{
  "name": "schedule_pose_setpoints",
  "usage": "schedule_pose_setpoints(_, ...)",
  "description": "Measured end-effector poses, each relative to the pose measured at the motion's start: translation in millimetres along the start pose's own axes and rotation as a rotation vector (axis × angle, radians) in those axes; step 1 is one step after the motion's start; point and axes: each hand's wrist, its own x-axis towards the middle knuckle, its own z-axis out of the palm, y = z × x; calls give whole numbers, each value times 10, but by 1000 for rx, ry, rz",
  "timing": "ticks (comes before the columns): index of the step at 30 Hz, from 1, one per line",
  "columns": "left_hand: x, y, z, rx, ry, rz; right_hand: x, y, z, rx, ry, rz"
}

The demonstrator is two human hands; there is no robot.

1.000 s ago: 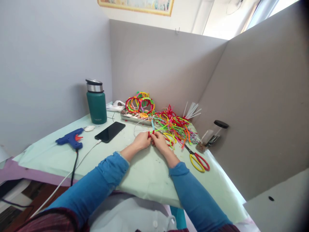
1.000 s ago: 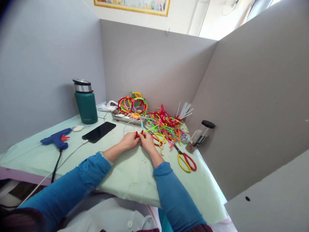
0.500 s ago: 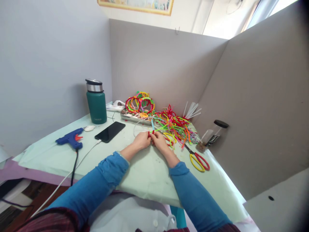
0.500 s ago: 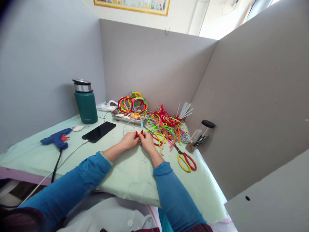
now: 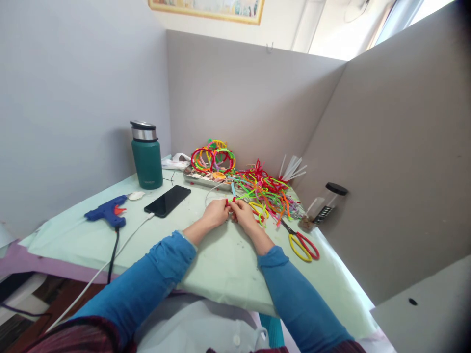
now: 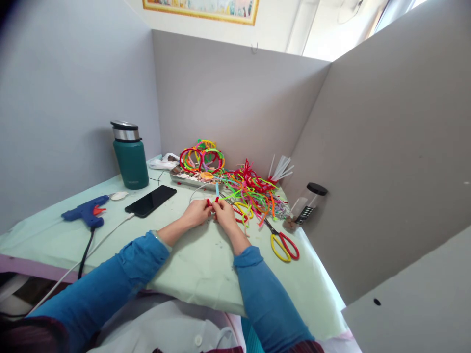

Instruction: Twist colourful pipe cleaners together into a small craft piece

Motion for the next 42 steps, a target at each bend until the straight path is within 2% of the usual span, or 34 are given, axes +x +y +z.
schedule_pose_setpoints(9, 16, -11, 17, 29, -8, 23, 15, 37, -7, 6, 12, -14)
schedule_pose_setpoints(23, 42, -37, 42, -40, -88, -14, 43, 71, -3, -32, 38, -58)
schedule_pose_setpoints(36, 11, 5, -9, -36, -35, -57, 33, 75, -8, -78, 37, -69)
schedule_pose_setpoints(42, 8, -1, -7, -90, -70, -68, 12, 35, -7, -13, -8, -73)
